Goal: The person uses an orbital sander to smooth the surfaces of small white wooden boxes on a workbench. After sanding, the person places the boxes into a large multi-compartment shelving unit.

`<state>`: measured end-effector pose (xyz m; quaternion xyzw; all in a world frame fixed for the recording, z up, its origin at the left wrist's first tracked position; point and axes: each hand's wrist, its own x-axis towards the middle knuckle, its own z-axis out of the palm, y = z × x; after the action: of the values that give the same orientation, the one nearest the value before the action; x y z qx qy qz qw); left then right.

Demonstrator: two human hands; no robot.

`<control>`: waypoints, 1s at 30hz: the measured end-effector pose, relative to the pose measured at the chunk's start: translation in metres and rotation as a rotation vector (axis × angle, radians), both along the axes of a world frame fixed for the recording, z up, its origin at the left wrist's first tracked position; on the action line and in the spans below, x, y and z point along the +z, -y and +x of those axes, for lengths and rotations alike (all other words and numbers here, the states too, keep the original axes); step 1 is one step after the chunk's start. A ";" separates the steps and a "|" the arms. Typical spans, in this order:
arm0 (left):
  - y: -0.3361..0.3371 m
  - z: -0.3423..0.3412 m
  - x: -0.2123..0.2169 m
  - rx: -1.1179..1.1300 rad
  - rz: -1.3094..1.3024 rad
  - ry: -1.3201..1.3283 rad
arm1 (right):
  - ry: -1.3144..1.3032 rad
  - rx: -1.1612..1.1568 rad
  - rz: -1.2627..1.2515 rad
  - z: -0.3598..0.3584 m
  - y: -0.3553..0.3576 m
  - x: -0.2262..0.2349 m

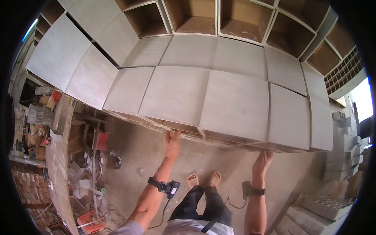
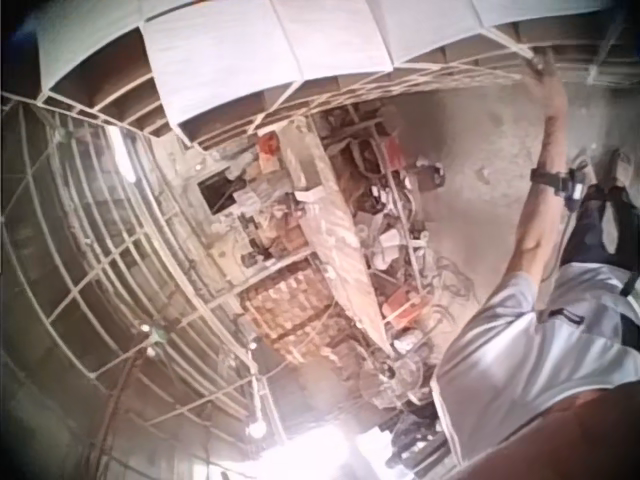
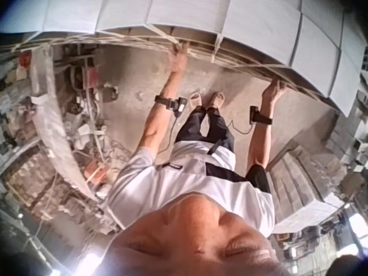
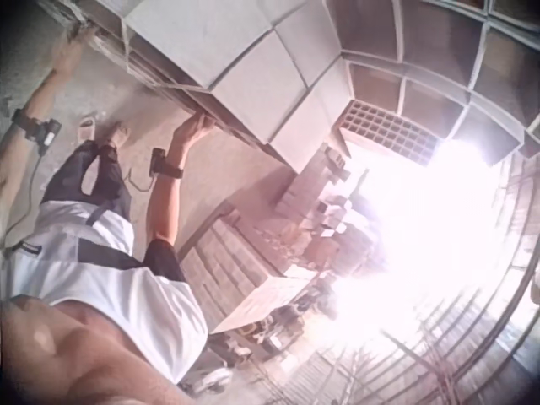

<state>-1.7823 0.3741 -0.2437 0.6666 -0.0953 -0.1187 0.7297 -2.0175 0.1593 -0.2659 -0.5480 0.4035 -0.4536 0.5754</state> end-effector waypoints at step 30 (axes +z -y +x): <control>0.000 -0.012 -0.021 0.225 -0.008 -0.099 | 0.130 -0.110 0.044 -0.005 -0.007 -0.004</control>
<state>-1.7938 0.3744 -0.2643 0.6636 0.0158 -0.0686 0.7447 -2.0223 0.1664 -0.2695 -0.4818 0.4044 -0.5102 0.5865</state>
